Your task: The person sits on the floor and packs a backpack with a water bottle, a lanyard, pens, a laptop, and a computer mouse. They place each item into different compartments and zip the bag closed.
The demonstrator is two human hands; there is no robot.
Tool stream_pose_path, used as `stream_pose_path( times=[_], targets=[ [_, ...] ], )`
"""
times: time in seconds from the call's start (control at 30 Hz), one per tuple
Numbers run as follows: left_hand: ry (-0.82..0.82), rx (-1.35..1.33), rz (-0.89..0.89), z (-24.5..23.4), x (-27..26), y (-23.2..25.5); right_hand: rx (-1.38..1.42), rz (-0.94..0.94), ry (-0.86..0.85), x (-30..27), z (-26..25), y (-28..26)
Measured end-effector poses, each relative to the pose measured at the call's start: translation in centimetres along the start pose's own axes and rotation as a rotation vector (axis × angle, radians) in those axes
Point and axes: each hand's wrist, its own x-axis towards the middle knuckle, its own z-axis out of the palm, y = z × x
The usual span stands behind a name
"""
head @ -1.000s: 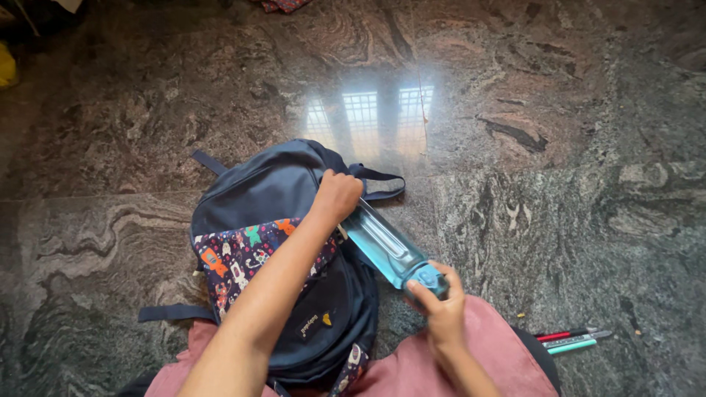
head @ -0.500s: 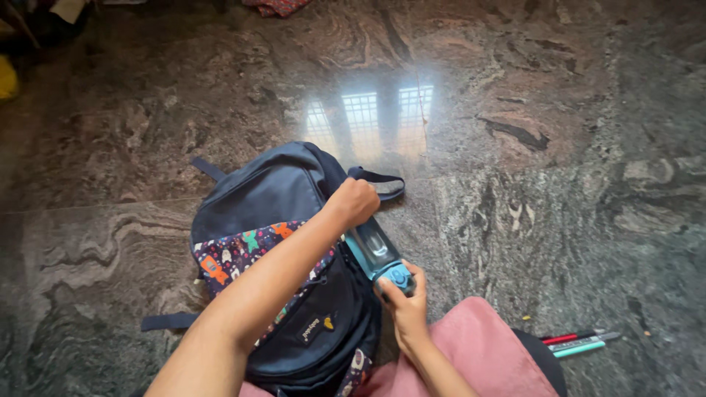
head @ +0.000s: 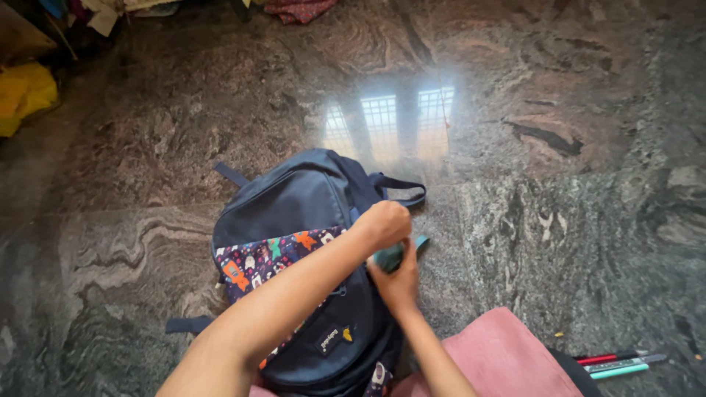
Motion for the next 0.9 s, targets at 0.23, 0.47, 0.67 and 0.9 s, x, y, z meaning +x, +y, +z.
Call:
stream_pose_path(
  times=[0.23,0.47,0.67,0.9],
  targets=[
    [-0.272,0.020,0.046,0.6,2.7,-0.1,0.612,0.676,-0.121,2.9,0.2,2.6],
    [-0.220,-0.247,-0.291,-2.9,0.2,-3.2,0.063,0.498,-0.313,2.6,-2.1,4.7],
    [-0.104,-0.374,-0.395,-7.0,-6.9,-1.4,0.073,0.217,-0.301,2.3,-3.7,7.6],
    [0.201,-0.376,-0.578,-8.9,-18.7,6.4,-0.403,0.116,-0.271,1.6,-4.9,10.2]
  ],
)
